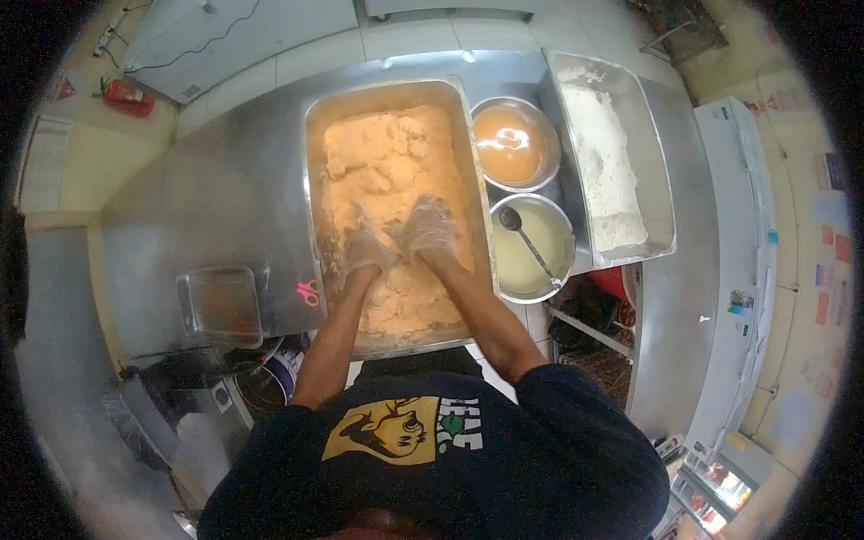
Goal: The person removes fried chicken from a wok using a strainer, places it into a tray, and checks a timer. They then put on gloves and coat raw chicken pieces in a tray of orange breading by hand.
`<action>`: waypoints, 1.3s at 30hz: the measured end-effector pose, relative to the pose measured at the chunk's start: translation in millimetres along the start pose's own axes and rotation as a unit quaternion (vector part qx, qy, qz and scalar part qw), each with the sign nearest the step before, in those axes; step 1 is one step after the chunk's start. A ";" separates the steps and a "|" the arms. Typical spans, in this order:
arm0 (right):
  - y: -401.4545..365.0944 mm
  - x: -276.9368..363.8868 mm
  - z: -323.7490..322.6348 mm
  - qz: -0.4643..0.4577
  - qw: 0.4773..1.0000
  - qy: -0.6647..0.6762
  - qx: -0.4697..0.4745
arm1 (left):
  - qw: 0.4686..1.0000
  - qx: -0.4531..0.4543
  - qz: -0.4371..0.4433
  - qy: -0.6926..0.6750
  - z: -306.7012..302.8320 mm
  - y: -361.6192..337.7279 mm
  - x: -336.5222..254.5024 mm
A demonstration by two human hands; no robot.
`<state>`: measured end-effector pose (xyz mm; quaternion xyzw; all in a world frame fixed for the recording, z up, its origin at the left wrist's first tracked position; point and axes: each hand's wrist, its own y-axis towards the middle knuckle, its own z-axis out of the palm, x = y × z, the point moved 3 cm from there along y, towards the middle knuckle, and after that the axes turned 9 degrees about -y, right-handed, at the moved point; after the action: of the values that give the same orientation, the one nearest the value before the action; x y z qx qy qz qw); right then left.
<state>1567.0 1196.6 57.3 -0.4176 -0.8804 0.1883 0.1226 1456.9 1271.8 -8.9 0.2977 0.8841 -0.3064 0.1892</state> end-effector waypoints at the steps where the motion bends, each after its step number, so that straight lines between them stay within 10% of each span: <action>1: -3.5 3.1 -1.6 0.052 0.996 0.054 -0.043 | 0.997 -0.037 -0.054 -0.051 -10.0 -4.3 -2.6; 7: 28.5 -19.6 -0.7 -0.017 0.895 0.397 0.202 | 0.955 0.192 -0.182 -0.135 -62.7 -0.7 0.2; 11: 7.8 -39.9 -34.7 0.033 0.910 0.289 0.296 | 0.980 0.041 -0.155 -0.121 -76.6 -26.8 -21.5; 13: 1.9 -28.6 -2.5 -0.128 0.990 -0.047 0.032 | 0.995 0.023 -0.091 0.010 -64.0 -29.1 -34.7; 17: 31.1 14.0 42.1 -0.162 0.957 -0.202 -0.133 | 0.980 -0.043 0.024 0.191 -24.0 18.3 -19.1; 19: 46.1 15.3 60.3 -0.066 0.997 0.016 0.033 | 1.000 -0.015 0.017 -0.015 -29.8 23.5 -6.1; 23: 47.3 -16.8 41.3 -0.169 0.975 0.054 -0.133 | 0.991 0.011 -0.040 -0.128 -51.6 13.8 -5.1; 26: 26.2 -30.9 -28.1 -0.178 0.939 0.081 0.284 | 0.962 0.215 -0.158 -0.052 -46.9 23.6 16.3; 29: 10.1 -32.6 34.4 -0.157 0.972 -0.075 0.159 | 0.967 0.198 -0.136 -0.081 -51.3 -33.8 -9.4; 32: -12.6 -9.0 27.8 -0.043 0.995 -0.085 -0.023 | 0.986 -0.107 0.074 0.101 8.3 -17.9 -0.3; 39: 28.3 -20.6 20.0 -0.048 0.972 0.122 0.195 | 0.948 0.161 -0.145 -0.233 -33.8 8.5 3.3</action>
<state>1591.9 1192.3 25.8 -0.3628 -0.8241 0.2980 0.3169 1454.7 1300.7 10.8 0.1131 0.7877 -0.5300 0.2929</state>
